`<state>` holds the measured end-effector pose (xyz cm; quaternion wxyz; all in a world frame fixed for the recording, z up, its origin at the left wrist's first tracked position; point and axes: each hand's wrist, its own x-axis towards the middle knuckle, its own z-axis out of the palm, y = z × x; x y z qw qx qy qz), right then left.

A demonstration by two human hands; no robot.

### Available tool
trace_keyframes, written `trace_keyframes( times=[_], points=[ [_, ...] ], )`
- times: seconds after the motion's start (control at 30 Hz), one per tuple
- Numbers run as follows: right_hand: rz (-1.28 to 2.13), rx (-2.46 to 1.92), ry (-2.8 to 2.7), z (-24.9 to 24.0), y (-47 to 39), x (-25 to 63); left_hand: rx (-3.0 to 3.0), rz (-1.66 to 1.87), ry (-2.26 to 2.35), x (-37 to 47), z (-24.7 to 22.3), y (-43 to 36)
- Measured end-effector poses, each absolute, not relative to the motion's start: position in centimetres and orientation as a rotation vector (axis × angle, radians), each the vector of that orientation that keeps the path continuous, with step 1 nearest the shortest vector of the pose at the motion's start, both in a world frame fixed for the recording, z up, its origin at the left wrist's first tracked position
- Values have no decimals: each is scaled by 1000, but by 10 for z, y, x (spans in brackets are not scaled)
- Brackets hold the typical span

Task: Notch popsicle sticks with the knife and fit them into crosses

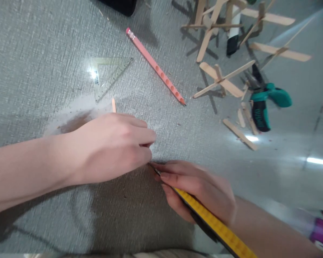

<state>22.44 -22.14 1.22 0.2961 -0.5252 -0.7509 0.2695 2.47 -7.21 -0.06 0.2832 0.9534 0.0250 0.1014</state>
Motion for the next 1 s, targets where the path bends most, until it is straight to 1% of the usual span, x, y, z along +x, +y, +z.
trace_keyframes(
  times=[0.27, 0.43, 0.6, 1.0],
  points=[
    [679, -1380, -2025, 13, -224, 217, 2578, 282, 53, 25, -3, -73],
    [699, -1368, -2037, 13, -225, 220, 2597, 318, 41, 25, -4, -73],
    [742, -1293, -2041, 11, -221, 224, 2593, 278, 41, 24, -5, -72],
    [711, -1353, -2022, 12, -224, 220, 2618, 300, 35, 25, -7, -72]
  ],
)
